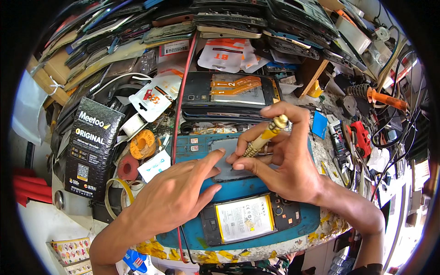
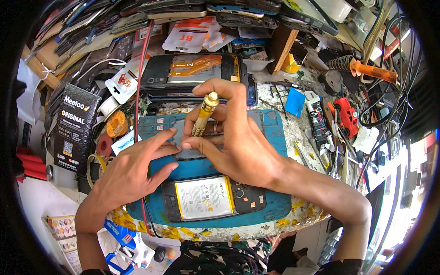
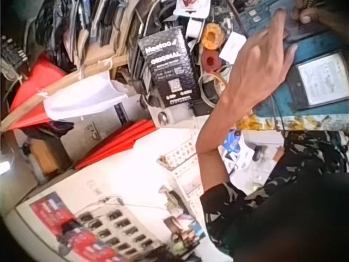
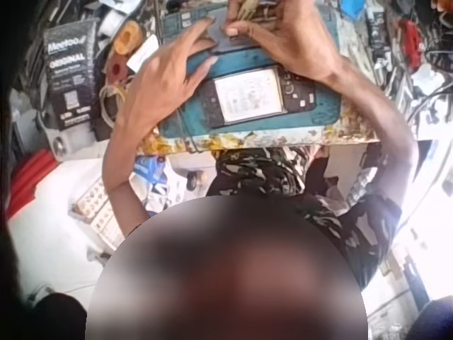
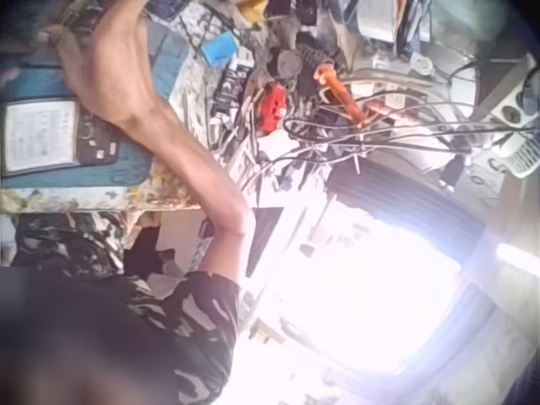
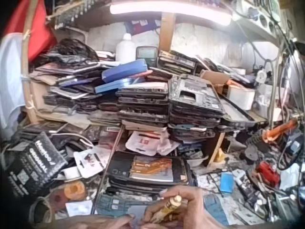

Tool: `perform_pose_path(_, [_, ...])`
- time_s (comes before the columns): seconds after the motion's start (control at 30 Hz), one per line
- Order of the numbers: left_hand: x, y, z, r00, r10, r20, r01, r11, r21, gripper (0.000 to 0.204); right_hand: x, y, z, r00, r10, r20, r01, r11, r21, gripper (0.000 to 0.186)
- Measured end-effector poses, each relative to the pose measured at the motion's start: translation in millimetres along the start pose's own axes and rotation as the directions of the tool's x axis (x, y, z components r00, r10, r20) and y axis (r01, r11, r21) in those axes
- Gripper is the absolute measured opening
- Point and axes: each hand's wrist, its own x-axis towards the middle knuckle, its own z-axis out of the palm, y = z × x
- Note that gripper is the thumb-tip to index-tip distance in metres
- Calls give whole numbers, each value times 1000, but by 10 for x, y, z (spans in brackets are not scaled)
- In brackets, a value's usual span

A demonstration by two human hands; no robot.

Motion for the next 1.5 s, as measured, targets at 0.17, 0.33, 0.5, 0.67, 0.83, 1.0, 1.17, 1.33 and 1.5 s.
perform_pose_path(0.17, [-20, -35, 4, 999, 14, -46, -14, 1000, -1, 51, 30, -89, 45, 992, 113, -63, -108, 991, 81, 73])
perform_pose_path(0.33, [6, -34, 27, 985, 76, -152, -95, 987, -126, 38, -51, -301, 25, 977, 150, -151, -96, 944, 317, 87])
perform_pose_path(0.5, [-7, 58, 51, 984, 51, -171, -102, 948, -302, 27, -149, -401, 90, 964, 210, -165, -124, 898, 422, 93])
perform_pose_path(0.67, [-8, 107, 79, 981, 55, -187, -117, 934, -338, 20, -177, -390, 109, 957, 229, -180, -116, 866, 486, 93])
perform_pose_path(0.83, [12, 98, 73, 970, 88, -225, -159, 933, -321, 15, -170, -372, 70, 966, 172, -195, -70, 894, 442, 90])
perform_pose_path(1.0, [13, 99, 84, 969, 70, -235, -151, 926, -346, 15, -184, -375, 38, 981, 114, -157, -57, 942, 330, 88])
perform_pose_path(1.17, [9, 100, 79, 973, 57, -226, -137, 924, -358, 15, -200, -324, 72, 984, 49, -171, 7, 950, 313, 88])
perform_pose_path(1.33, [1, 97, 56, 981, 14, -195, -97, 901, -423, 15, -196, -276, 74, 976, -149, -156, 190, 937, 293, 90])
perform_pose_path(1.5, [-7, 117, 45, 984, -46, -170, -36, 892, -450, 16, -177, -317, -66, 906, -400, 137, 415, 903, -112, 83])
